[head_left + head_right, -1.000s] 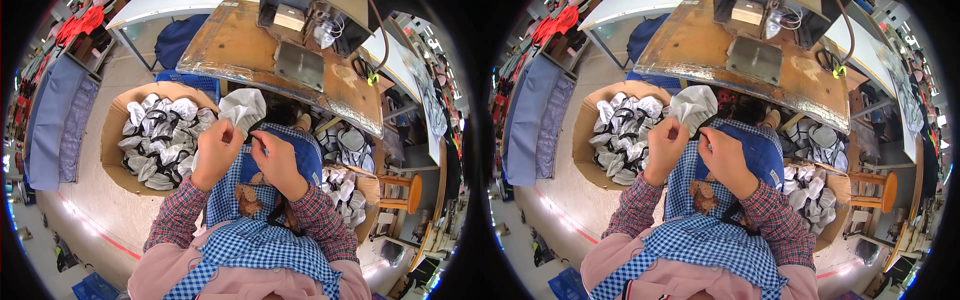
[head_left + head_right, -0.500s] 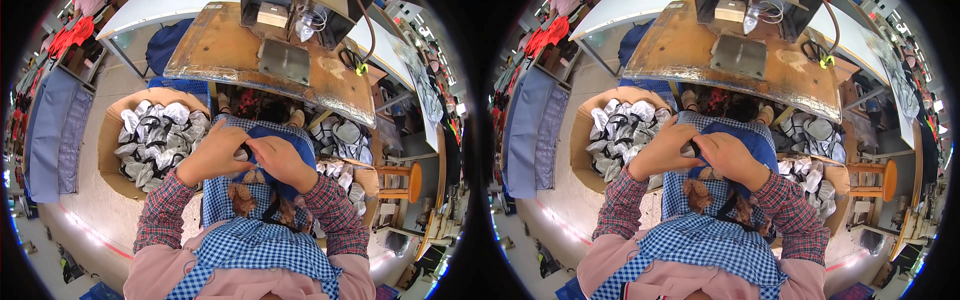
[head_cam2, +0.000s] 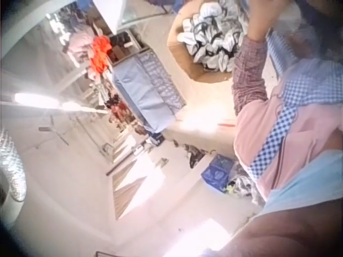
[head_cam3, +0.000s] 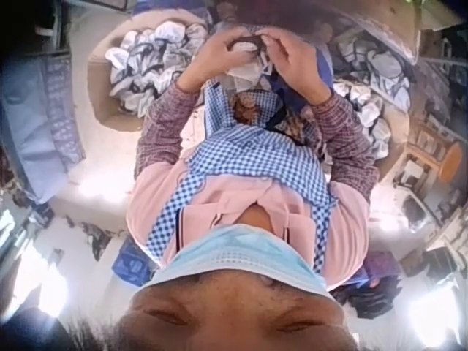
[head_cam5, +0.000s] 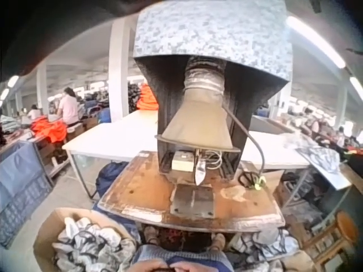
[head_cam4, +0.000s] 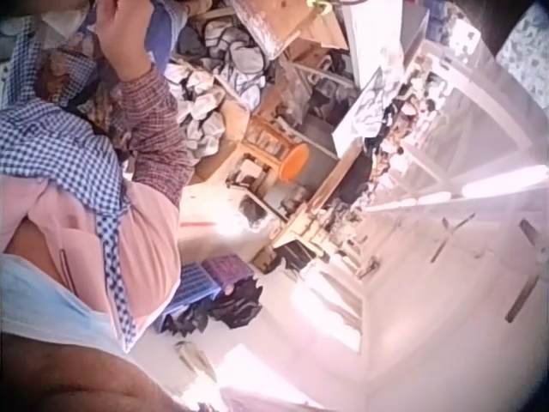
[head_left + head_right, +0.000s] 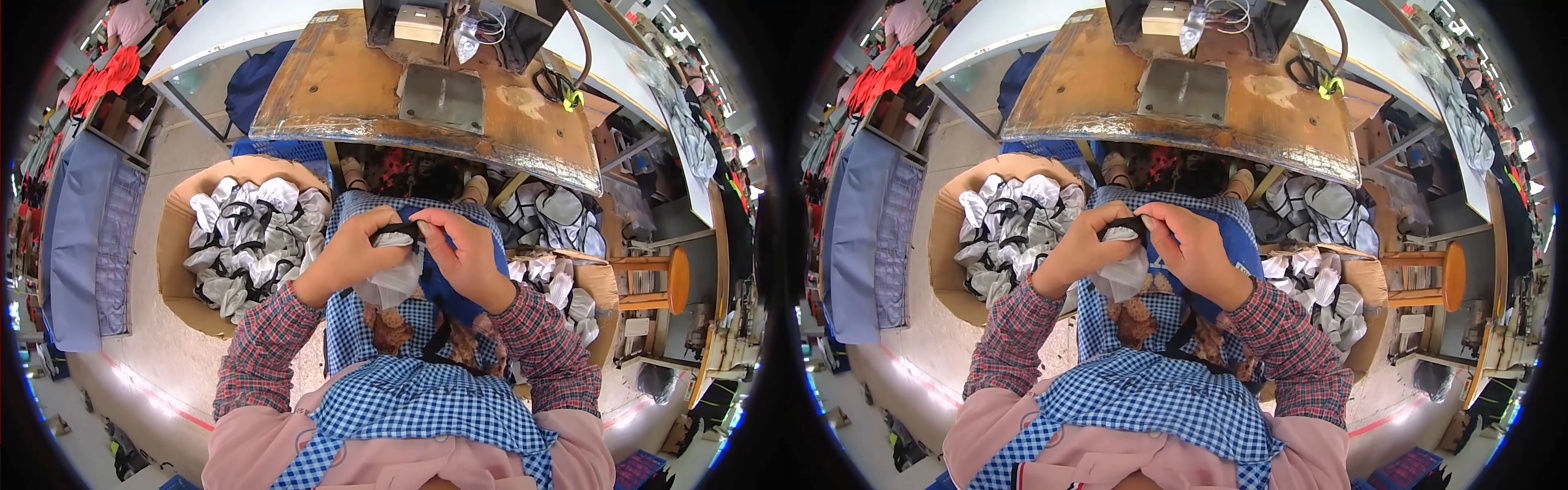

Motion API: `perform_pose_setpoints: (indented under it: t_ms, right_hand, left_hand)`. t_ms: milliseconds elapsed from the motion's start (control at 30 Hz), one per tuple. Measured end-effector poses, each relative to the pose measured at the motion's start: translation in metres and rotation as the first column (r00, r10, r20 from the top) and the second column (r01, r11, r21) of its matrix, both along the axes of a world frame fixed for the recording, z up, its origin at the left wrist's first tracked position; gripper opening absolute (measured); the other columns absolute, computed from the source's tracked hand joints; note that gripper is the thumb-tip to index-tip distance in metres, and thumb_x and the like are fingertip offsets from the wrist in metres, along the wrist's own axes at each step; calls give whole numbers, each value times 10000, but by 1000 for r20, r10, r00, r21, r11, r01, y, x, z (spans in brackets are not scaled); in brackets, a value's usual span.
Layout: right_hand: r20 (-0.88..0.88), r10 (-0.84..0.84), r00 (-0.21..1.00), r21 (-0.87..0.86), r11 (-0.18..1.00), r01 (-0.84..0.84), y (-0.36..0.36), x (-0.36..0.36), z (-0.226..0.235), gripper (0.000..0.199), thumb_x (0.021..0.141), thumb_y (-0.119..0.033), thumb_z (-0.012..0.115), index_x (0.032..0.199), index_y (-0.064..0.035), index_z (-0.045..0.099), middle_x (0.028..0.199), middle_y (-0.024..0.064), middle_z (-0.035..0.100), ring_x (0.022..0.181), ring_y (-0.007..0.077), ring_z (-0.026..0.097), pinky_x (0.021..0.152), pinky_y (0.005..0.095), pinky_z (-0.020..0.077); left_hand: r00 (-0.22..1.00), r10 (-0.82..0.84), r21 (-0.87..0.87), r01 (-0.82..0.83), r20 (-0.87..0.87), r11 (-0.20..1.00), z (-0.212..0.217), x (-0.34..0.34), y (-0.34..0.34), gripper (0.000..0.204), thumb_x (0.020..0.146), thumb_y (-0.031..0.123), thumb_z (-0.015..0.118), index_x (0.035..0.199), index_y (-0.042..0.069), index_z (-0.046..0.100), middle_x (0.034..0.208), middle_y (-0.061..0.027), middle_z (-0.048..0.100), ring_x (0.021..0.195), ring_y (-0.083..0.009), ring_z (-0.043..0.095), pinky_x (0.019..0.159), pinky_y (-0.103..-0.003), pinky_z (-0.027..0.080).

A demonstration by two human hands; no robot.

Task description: Assembling fabric masks by attaching ear loops using a specialized heat sealing machine.

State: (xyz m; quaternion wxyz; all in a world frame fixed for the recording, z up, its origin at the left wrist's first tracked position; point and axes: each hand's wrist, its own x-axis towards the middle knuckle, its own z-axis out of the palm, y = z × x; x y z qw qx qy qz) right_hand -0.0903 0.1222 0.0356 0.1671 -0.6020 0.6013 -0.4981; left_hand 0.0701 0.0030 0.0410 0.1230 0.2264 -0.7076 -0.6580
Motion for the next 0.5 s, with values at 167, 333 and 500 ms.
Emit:
perform_pose_setpoints:
  t_ms: [167, 333, 500]
  right_hand:
    - [17, 34, 999, 46, 998, -35, 10, -3, -6, 200, 916, -56, 594, 1111, -22, 620, 903, 132, 672, 786, 251, 676, 683, 322, 534]
    - [-407, 126, 904, -85, 981, -176, 6, -13, -1, 356, 826, -47, 628, 1181, -49, 597, 1053, 124, 652, 932, 271, 653, 774, 358, 535]
    - [-683, 219, 697, -4, 953, -303, 6, -23, 25, 404, 803, -91, 608, 1205, -50, 584, 992, 101, 625, 882, 251, 644, 754, 335, 534]
  left_hand:
    - [993, -115, -406, 109, 11, 908, -5, -1, -10, 222, 699, 55, 628, 907, -22, 614, 780, -110, 531, 805, -253, 551, 732, -332, 438]
    - [980, -194, -369, 198, 49, 908, -1, -6, -12, 236, 688, 73, 634, 902, -25, 627, 852, -177, 599, 823, -321, 590, 741, -365, 459]
    - [943, -264, -343, 322, 204, 882, 13, -12, -20, 281, 667, 114, 645, 908, -29, 637, 859, -210, 636, 804, -344, 617, 736, -372, 482]
